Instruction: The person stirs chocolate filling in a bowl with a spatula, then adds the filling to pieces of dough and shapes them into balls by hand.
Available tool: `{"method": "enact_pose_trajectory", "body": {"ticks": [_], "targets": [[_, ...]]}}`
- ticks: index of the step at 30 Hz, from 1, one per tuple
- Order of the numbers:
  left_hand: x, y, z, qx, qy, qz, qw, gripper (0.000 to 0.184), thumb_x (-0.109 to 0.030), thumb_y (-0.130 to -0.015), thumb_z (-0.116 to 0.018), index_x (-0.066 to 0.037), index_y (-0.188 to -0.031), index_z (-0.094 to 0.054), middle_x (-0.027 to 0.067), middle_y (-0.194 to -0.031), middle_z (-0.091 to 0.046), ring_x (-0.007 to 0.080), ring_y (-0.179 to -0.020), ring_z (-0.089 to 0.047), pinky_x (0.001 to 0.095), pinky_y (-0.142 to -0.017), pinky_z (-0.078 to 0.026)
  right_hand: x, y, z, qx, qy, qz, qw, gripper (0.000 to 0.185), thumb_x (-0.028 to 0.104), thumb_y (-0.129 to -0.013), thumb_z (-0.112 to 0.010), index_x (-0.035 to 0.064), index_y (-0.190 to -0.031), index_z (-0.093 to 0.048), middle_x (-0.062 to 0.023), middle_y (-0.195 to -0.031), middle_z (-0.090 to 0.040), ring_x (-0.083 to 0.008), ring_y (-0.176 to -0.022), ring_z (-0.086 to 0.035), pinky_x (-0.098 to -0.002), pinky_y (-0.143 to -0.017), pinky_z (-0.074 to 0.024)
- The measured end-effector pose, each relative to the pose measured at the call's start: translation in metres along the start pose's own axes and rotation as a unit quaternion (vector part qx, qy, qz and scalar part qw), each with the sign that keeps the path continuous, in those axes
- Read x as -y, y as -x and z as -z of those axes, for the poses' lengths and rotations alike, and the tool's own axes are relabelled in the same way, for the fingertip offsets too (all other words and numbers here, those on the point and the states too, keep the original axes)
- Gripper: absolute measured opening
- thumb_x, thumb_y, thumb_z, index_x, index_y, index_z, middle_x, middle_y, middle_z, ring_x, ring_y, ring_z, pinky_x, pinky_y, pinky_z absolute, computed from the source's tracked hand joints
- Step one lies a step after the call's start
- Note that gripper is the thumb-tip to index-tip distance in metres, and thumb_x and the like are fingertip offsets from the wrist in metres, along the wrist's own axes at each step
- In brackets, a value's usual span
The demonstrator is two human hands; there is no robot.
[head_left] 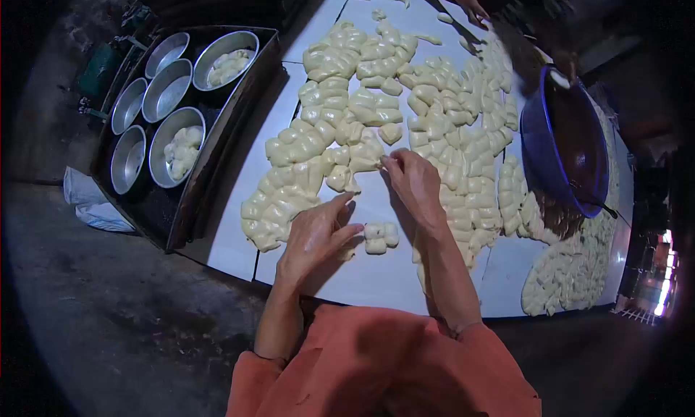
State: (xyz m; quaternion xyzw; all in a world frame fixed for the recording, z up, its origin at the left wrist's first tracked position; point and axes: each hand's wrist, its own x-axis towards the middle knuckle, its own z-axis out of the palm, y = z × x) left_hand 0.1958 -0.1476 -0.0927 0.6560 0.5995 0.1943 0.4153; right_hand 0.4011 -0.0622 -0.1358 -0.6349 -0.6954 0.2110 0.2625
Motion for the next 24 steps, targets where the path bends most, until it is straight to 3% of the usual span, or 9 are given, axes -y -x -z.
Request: {"method": "enact_pose_trajectory", "body": {"ticks": [6,9,10,11,13,17,19,21,24], "targets": [[0.003,-0.051,0.003,-0.165,-0.025,-0.052,0.985,0.039,-0.021,-0.086,-0.071,-0.002,-0.119,-0.064,0.0161,-0.104,-0.070,0.0295,-0.085,-0.070,0.0380,-0.078,-0.054,0.013,-0.039,-0.053,-0.085,0.024,0.027,0.996,0.030,0.032,-0.087,-0.063,0.0021,-0.093,-0.067,-0.0180,-0.088,-0.066,-0.0380,-0.078,-0.064,-0.0451,-0.072,-0.0504],[0.005,-0.080,0.000,-0.191,-0.042,-0.089,0.977,0.031,-0.018,-0.087,-0.069,-0.002,-0.113,-0.065,0.0152,-0.106,-0.068,0.0299,-0.089,-0.068,0.0382,-0.078,-0.054,0.010,-0.042,-0.036,0.026,-0.097,-0.069,0.993,0.024,0.023,-0.085,-0.061,0.0006,-0.093,-0.066,-0.0122,-0.084,-0.065,-0.0241,-0.074,-0.064,-0.0371,-0.070,-0.0507],[0.006,-0.086,0.000,-0.198,-0.041,-0.113,0.973,0.027,-0.017,-0.086,-0.070,-0.003,-0.110,-0.066,0.0142,-0.109,-0.066,0.0308,-0.095,-0.067,0.0399,-0.080,-0.053,-0.002,-0.045,-0.037,0.044,-0.262,-0.106,0.958,0.019,0.019,-0.085,-0.059,0.0017,-0.089,-0.065,-0.0054,-0.080,-0.061,-0.0166,-0.071,-0.061,-0.0305,-0.066,-0.0493],[0.010,-0.092,-0.002,-0.208,-0.052,-0.128,0.968,0.027,-0.017,-0.085,-0.070,-0.004,-0.109,-0.066,0.0141,-0.109,-0.066,0.0312,-0.096,-0.066,0.0401,-0.081,-0.053,-0.014,-0.039,-0.034,0.053,-0.483,-0.171,0.857,0.017,0.018,-0.086,-0.058,0.0033,-0.093,-0.063,-0.0024,-0.082,-0.057,-0.0151,-0.069,-0.062,-0.0283,-0.063,-0.0518],[0.014,-0.102,-0.006,-0.223,-0.073,-0.159,0.959,0.027,-0.017,-0.084,-0.071,-0.005,-0.109,-0.066,0.0137,-0.110,-0.066,0.0321,-0.097,-0.066,0.0404,-0.083,-0.053,-0.005,-0.035,-0.006,0.037,-0.561,-0.197,0.803,0.021,0.022,-0.090,-0.056,0.0031,-0.096,-0.057,-0.0050,-0.087,-0.059,-0.0151,-0.076,-0.062,-0.0271,-0.062,-0.0512],[0.011,-0.106,-0.011,-0.211,-0.080,-0.157,0.961,0.029,-0.014,-0.081,-0.073,-0.005,-0.107,-0.067,0.0131,-0.113,-0.066,0.0331,-0.101,-0.064,0.0410,-0.086,-0.052,-0.004,-0.038,0.003,0.100,-0.558,-0.223,0.793,0.030,0.030,-0.095,-0.054,0.0024,-0.106,-0.058,-0.0046,-0.095,-0.059,-0.0121,-0.075,-0.060,-0.0258,-0.060,-0.0506],[0.011,-0.109,-0.012,-0.201,-0.083,-0.152,0.964,0.032,-0.014,-0.080,-0.074,-0.005,-0.110,-0.066,0.0132,-0.114,-0.065,0.0334,-0.102,-0.064,0.0411,-0.086,-0.052,-0.010,-0.041,-0.005,0.163,-0.441,-0.216,0.856,0.037,0.039,-0.090,-0.064,0.0034,-0.101,-0.063,-0.0025,-0.086,-0.061,-0.0133,-0.069,-0.057,-0.0291,-0.060,-0.0478],[0.010,-0.111,-0.012,-0.201,-0.070,-0.156,0.965,0.033,-0.014,-0.080,-0.074,-0.006,-0.111,-0.066,0.0130,-0.114,-0.065,0.0330,-0.102,-0.064,0.0409,-0.087,-0.052,-0.012,-0.045,-0.004,0.204,-0.262,-0.143,0.932,0.033,0.033,-0.085,-0.068,0.0031,-0.098,-0.063,-0.0022,-0.078,-0.060,-0.0139,-0.068,-0.057,-0.0287,-0.060,-0.0472],[0.009,-0.115,-0.013,-0.198,-0.089,-0.170,0.961,0.034,-0.015,-0.081,-0.071,-0.007,-0.114,-0.066,0.0147,-0.119,-0.063,0.0343,-0.106,-0.062,0.0429,-0.090,-0.051,-0.019,-0.047,-0.012,0.172,-0.204,-0.092,0.959,0.028,0.023,-0.081,-0.069,0.0023,-0.098,-0.062,-0.0031,-0.079,-0.061,-0.0117,-0.070,-0.058,-0.0264,-0.059,-0.0461]]}}
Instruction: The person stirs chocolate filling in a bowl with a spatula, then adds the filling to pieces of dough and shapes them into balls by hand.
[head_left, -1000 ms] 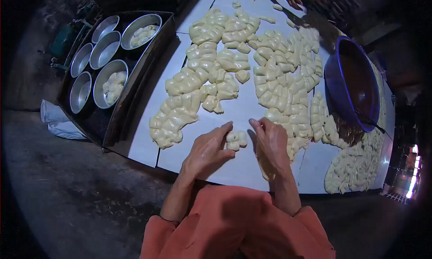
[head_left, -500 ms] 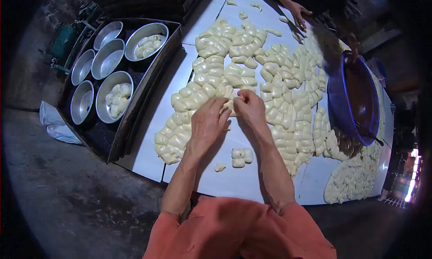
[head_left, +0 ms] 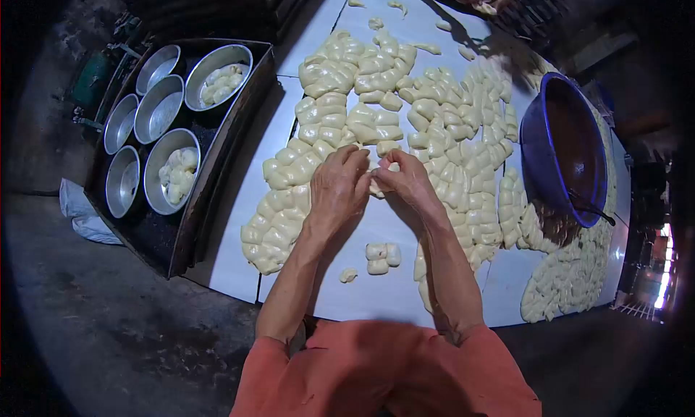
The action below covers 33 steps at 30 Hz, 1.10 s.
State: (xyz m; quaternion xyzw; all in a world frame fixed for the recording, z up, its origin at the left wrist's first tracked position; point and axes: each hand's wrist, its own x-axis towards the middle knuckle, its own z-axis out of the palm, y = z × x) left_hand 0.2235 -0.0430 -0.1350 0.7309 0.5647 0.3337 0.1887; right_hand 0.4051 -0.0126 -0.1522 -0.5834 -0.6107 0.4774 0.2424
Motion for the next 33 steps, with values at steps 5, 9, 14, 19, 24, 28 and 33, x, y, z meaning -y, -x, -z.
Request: {"method": "enact_pose_trajectory", "body": {"ticks": [5,9,14,19,24,28,33], "targets": [[0.004,-0.014,-0.004,0.053,-0.084,-0.079,0.992,0.030,-0.012,-0.082,-0.068,-0.010,-0.113,-0.069,0.0137,-0.125,-0.059,0.0332,-0.120,-0.053,0.0454,-0.095,-0.042,0.011,0.010,0.001,0.000,-0.243,-0.045,0.969,0.030,0.016,-0.079,-0.069,0.0019,-0.105,-0.061,-0.0048,-0.087,-0.065,-0.0098,-0.078,-0.059,-0.0245,-0.067,-0.0471],[0.011,-0.022,0.000,0.066,-0.063,-0.094,0.991,0.020,-0.018,-0.084,-0.069,-0.011,-0.102,-0.070,0.0107,-0.126,-0.058,0.0306,-0.123,-0.049,0.0463,-0.095,-0.039,0.009,0.012,0.003,-0.001,-0.113,-0.004,0.994,0.028,0.022,-0.081,-0.067,-0.0004,-0.097,-0.065,-0.0025,-0.084,-0.063,-0.0107,-0.076,-0.057,-0.0273,-0.069,-0.0462],[0.020,-0.017,-0.002,0.028,-0.045,-0.085,0.995,0.015,-0.021,-0.083,-0.071,-0.012,-0.094,-0.071,0.0079,-0.119,-0.061,0.0297,-0.119,-0.052,0.0455,-0.093,-0.040,0.004,0.024,0.022,0.024,-0.221,-0.076,0.972,0.023,0.024,-0.082,-0.066,0.0038,-0.092,-0.063,-0.0005,-0.079,-0.061,-0.0077,-0.072,-0.055,-0.0234,-0.064,-0.0442],[0.018,-0.015,-0.003,0.010,-0.058,-0.039,0.998,0.020,-0.017,-0.083,-0.069,-0.010,-0.101,-0.069,0.0083,-0.122,-0.060,0.0277,-0.121,-0.050,0.0447,-0.096,-0.037,-0.003,0.042,0.036,-0.039,-0.366,-0.078,0.927,0.026,0.020,-0.081,-0.073,0.0045,-0.098,-0.061,-0.0020,-0.082,-0.061,-0.0078,-0.072,-0.058,-0.0237,-0.061,-0.0485],[0.010,-0.012,-0.011,-0.001,-0.050,-0.043,0.998,0.048,-0.013,-0.077,-0.063,-0.008,-0.125,-0.057,0.0138,-0.132,-0.054,0.0309,-0.129,-0.045,0.0525,-0.101,-0.033,0.005,0.057,0.037,-0.047,0.114,0.060,0.991,0.037,0.015,-0.076,-0.077,-0.0031,-0.104,-0.061,-0.0169,-0.099,-0.066,-0.0278,-0.084,-0.065,-0.0397,-0.074,-0.0506],[-0.009,-0.002,-0.010,0.103,-0.013,-0.088,0.991,0.062,-0.020,-0.078,-0.070,-0.010,-0.136,-0.052,0.0127,-0.139,-0.051,0.0329,-0.135,-0.042,0.0586,-0.110,-0.025,-0.006,0.051,0.026,-0.070,0.238,0.122,0.961,0.033,0.012,-0.077,-0.071,0.0002,-0.107,-0.062,-0.0183,-0.093,-0.068,-0.0353,-0.079,-0.067,-0.0421,-0.073,-0.0521],[-0.022,0.002,-0.014,0.138,0.026,-0.060,0.988,0.040,-0.020,-0.079,-0.075,-0.009,-0.116,-0.066,0.0098,-0.109,-0.067,0.0285,-0.111,-0.060,0.0572,-0.107,-0.030,0.003,0.048,0.028,-0.028,-0.105,-0.023,0.994,0.038,0.024,-0.085,-0.068,-0.0001,-0.113,-0.063,-0.0082,-0.084,-0.068,-0.0175,-0.070,-0.063,-0.0316,-0.062,-0.0501]]}}
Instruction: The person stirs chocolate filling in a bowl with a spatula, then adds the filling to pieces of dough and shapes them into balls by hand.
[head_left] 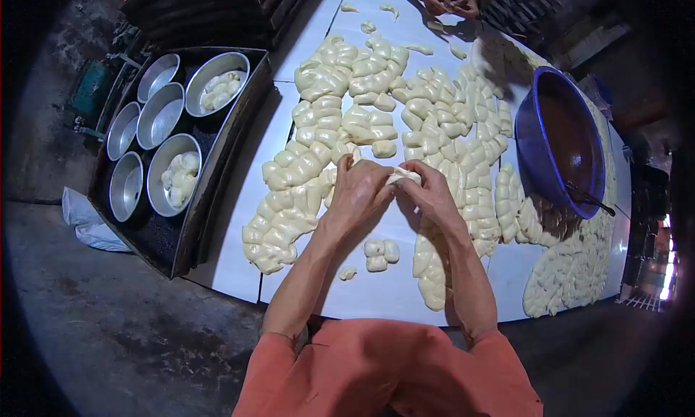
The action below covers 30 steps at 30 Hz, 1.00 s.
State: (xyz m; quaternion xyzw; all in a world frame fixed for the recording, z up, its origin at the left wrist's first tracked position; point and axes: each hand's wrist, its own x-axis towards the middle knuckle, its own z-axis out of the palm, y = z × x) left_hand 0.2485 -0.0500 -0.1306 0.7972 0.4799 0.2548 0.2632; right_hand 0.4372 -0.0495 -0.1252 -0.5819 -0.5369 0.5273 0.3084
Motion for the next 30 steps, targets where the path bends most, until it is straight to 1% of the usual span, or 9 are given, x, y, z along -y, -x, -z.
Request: {"method": "enact_pose_trajectory", "body": {"ticks": [4,9,13,17,20,21,24,25,30], "targets": [[0.007,0.000,-0.008,-0.075,-0.026,-0.038,0.996,0.026,-0.017,-0.079,-0.074,-0.009,-0.103,-0.071,0.0082,-0.091,-0.069,0.0269,-0.097,-0.064,0.0551,-0.104,-0.033,0.003,0.003,0.006,0.011,0.154,0.076,0.985,0.042,0.026,-0.085,-0.067,-0.0042,-0.114,-0.065,-0.0123,-0.087,-0.068,-0.0167,-0.074,-0.063,-0.0302,-0.065,-0.0490],[0.010,0.002,-0.016,-0.057,-0.096,-0.070,0.991,0.025,-0.015,-0.078,-0.073,-0.015,-0.102,-0.070,0.0016,-0.102,-0.071,0.0231,-0.109,-0.062,0.0573,-0.104,-0.033,0.007,0.010,0.008,0.102,-0.150,-0.068,0.981,0.021,0.019,-0.077,-0.074,0.0035,-0.089,-0.066,-0.0009,-0.072,-0.062,-0.0065,-0.060,-0.056,-0.0196,-0.052,-0.0408],[0.019,0.000,-0.028,-0.033,-0.130,-0.045,0.990,0.037,-0.015,-0.083,-0.069,-0.012,-0.120,-0.063,0.0063,-0.129,-0.061,0.0245,-0.125,-0.053,0.0619,-0.109,-0.027,0.006,0.033,0.033,0.198,-0.326,-0.039,0.924,0.021,0.013,-0.066,-0.075,0.0017,-0.081,-0.064,-0.0039,-0.068,-0.060,-0.0119,-0.055,-0.055,-0.0267,-0.048,-0.0429],[-0.003,0.003,-0.011,0.051,-0.069,0.010,0.996,0.080,-0.028,-0.080,-0.073,-0.010,-0.149,-0.037,0.0195,-0.148,-0.040,0.0369,-0.141,-0.033,0.0671,-0.114,-0.013,0.008,0.056,0.054,0.063,-0.392,-0.037,0.917,0.048,0.013,-0.083,-0.071,-0.0041,-0.125,-0.056,-0.0126,-0.103,-0.069,-0.0178,-0.084,-0.069,-0.0275,-0.073,-0.0569],[-0.039,0.000,0.005,0.069,0.043,0.004,0.997,0.102,-0.040,-0.071,-0.082,-0.011,-0.153,-0.029,0.0193,-0.155,-0.032,0.0379,-0.143,-0.031,0.0671,-0.115,-0.009,0.008,0.058,0.052,0.041,-0.400,-0.037,0.915,0.052,0.008,-0.087,-0.065,-0.0053,-0.134,-0.048,-0.0131,-0.114,-0.066,-0.0191,-0.095,-0.069,-0.0268,-0.083,-0.0566],[-0.053,-0.003,0.006,0.033,0.077,-0.007,0.996,0.091,-0.040,-0.071,-0.084,-0.008,-0.146,-0.044,0.0195,-0.144,-0.049,0.0341,-0.130,-0.050,0.0580,-0.112,-0.029,0.012,0.062,0.052,0.041,-0.400,-0.060,0.914,0.047,0.005,-0.090,-0.061,-0.0050,-0.134,-0.049,-0.0128,-0.117,-0.064,-0.0183,-0.098,-0.068,-0.0267,-0.087,-0.0559],[-0.082,-0.014,0.012,0.099,0.275,0.143,0.945,0.065,-0.032,-0.077,-0.082,-0.004,-0.131,-0.061,0.0180,-0.118,-0.068,0.0264,-0.108,-0.065,0.0424,-0.097,-0.048,0.005,0.062,0.047,0.020,-0.384,-0.012,0.923,0.041,0.009,-0.089,-0.069,-0.0029,-0.125,-0.055,-0.0102,-0.107,-0.068,-0.0162,-0.087,-0.070,-0.0270,-0.076,-0.0594],[-0.079,-0.012,-0.001,0.035,0.272,0.089,0.957,0.041,-0.024,-0.084,-0.078,-0.002,-0.117,-0.070,0.0129,-0.099,-0.074,0.0167,-0.094,-0.069,0.0300,-0.079,-0.054,0.007,0.065,0.049,-0.002,-0.353,-0.033,0.935,0.040,0.010,-0.088,-0.070,-0.0027,-0.123,-0.056,-0.0090,-0.105,-0.068,-0.0151,-0.083,-0.070,-0.0264,-0.073,-0.0589],[-0.088,-0.014,-0.019,0.095,0.371,0.153,0.911,0.048,-0.015,-0.090,-0.072,-0.003,-0.134,-0.056,0.0101,-0.106,-0.072,0.0122,-0.098,-0.066,0.0248,-0.078,-0.053,0.000,0.084,0.063,-0.134,-0.187,-0.021,0.973,0.037,0.013,-0.088,-0.073,-0.0004,-0.120,-0.058,-0.0048,-0.094,-0.067,-0.0107,-0.078,-0.065,-0.0242,-0.072,-0.0554]]}}
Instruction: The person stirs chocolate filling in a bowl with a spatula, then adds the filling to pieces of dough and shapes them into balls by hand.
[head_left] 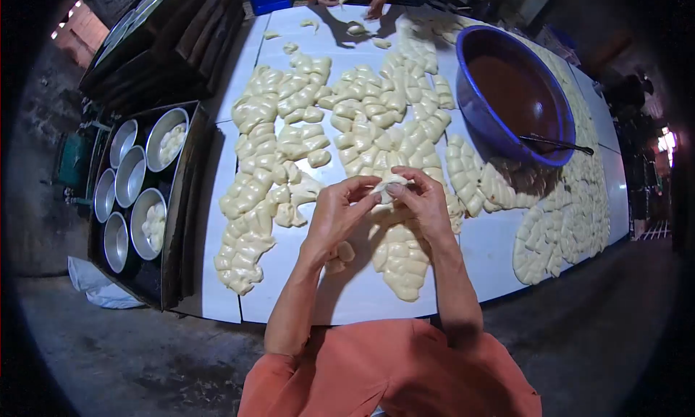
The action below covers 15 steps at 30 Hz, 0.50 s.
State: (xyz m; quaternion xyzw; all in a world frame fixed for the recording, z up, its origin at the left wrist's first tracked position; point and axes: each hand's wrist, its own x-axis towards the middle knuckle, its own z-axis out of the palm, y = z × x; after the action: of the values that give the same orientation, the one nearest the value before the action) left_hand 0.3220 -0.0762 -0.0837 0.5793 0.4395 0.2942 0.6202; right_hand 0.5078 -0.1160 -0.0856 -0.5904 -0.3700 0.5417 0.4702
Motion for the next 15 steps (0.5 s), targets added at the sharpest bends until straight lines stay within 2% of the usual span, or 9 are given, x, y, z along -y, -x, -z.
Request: {"method": "enact_pose_trajectory", "body": {"ticks": [2,3,4,6,7,8,11,14,15], "targets": [[0.000,-0.003,-0.018,0.017,0.080,-0.002,0.997,0.062,-0.014,-0.092,-0.070,-0.005,-0.146,-0.042,0.0123,-0.117,-0.069,0.0141,-0.102,-0.065,0.0246,-0.079,-0.053,-0.007,-0.003,0.010,-0.001,-0.086,0.073,0.994,0.040,0.007,-0.088,-0.072,0.0009,-0.124,-0.055,-0.0048,-0.094,-0.065,-0.0108,-0.086,-0.062,-0.0241,-0.080,-0.0527],[-0.007,-0.001,-0.033,0.028,0.170,-0.020,0.985,0.078,-0.021,-0.094,-0.068,-0.005,-0.155,-0.021,0.0184,-0.137,-0.055,0.0235,-0.118,-0.059,0.0315,-0.092,-0.051,-0.002,-0.001,0.009,-0.010,-0.121,0.102,0.987,0.041,0.005,-0.087,-0.071,0.0007,-0.124,-0.054,-0.0055,-0.095,-0.065,-0.0115,-0.088,-0.062,-0.0243,-0.082,-0.0523],[-0.006,-0.009,-0.044,-0.018,0.099,-0.108,0.989,0.078,-0.026,-0.095,-0.066,-0.004,-0.155,-0.020,0.0196,-0.140,-0.051,0.0261,-0.122,-0.055,0.0341,-0.097,-0.047,0.002,0.001,0.010,-0.020,-0.156,0.131,0.979,0.042,0.003,-0.087,-0.071,0.0004,-0.125,-0.053,-0.0061,-0.096,-0.065,-0.0121,-0.091,-0.062,-0.0245,-0.083,-0.0520],[-0.001,-0.024,-0.066,-0.110,-0.043,-0.279,0.953,0.080,-0.036,-0.097,-0.062,-0.002,-0.155,-0.019,0.0221,-0.148,-0.042,0.0311,-0.132,-0.048,0.0392,-0.107,-0.041,0.008,0.007,0.017,-0.011,-0.204,0.131,0.970,0.039,-0.001,-0.086,-0.070,-0.0004,-0.121,-0.053,-0.0067,-0.098,-0.065,-0.0135,-0.089,-0.064,-0.0249,-0.082,-0.0527],[-0.011,-0.027,-0.079,-0.112,0.075,-0.297,0.945,0.083,-0.043,-0.093,-0.065,0.002,-0.152,-0.027,0.0240,-0.148,-0.042,0.0319,-0.139,-0.041,0.0384,-0.112,-0.033,0.012,0.010,0.020,-0.004,-0.219,0.125,0.968,0.037,-0.001,-0.086,-0.070,-0.0002,-0.119,-0.054,-0.0065,-0.098,-0.065,-0.0134,-0.089,-0.064,-0.0250,-0.082,-0.0527],[-0.011,-0.034,-0.096,-0.132,0.080,-0.341,0.927,0.081,-0.045,-0.094,-0.063,0.003,-0.150,-0.031,0.0228,-0.144,-0.048,0.0316,-0.131,-0.050,0.0365,-0.107,-0.040,0.017,0.014,0.024,0.004,-0.234,0.120,0.965,0.035,-0.001,-0.086,-0.070,0.0000,-0.117,-0.055,-0.0062,-0.098,-0.065,-0.0134,-0.089,-0.064,-0.0250,-0.082,-0.0528],[0.008,-0.046,-0.128,-0.108,0.067,-0.413,0.902,0.075,-0.034,-0.092,-0.069,0.001,-0.149,-0.034,0.0212,-0.137,-0.056,0.0271,-0.116,-0.061,0.0325,-0.096,-0.049,0.031,0.025,0.036,0.052,-0.381,0.069,0.920,0.025,0.006,-0.090,-0.068,0.0029,-0.113,-0.058,-0.0045,-0.100,-0.066,-0.0108,-0.088,-0.065,-0.0233,-0.081,-0.0520],[-0.012,-0.054,-0.169,-0.100,0.230,-0.350,0.902,0.078,-0.018,-0.090,-0.073,-0.003,-0.152,-0.028,0.0201,-0.130,-0.060,0.0218,-0.107,-0.065,0.0297,-0.089,-0.052,0.037,0.019,0.066,0.058,-0.422,0.079,0.901,0.025,0.015,-0.095,-0.065,0.0052,-0.116,-0.057,-0.0039,-0.102,-0.065,-0.0105,-0.089,-0.064,-0.0235,-0.079,-0.0518],[-0.019,-0.051,-0.174,-0.063,0.297,-0.290,0.908,0.081,-0.014,-0.089,-0.073,-0.004,-0.154,-0.026,0.0203,-0.130,-0.060,0.0202,-0.105,-0.064,0.0294,-0.088,-0.052,0.037,0.014,0.074,0.046,-0.424,0.081,0.901,0.026,0.016,-0.095,-0.065,0.0053,-0.117,-0.057,-0.0038,-0.102,-0.065,-0.0108,-0.089,-0.064,-0.0236,-0.079,-0.0518]]}}
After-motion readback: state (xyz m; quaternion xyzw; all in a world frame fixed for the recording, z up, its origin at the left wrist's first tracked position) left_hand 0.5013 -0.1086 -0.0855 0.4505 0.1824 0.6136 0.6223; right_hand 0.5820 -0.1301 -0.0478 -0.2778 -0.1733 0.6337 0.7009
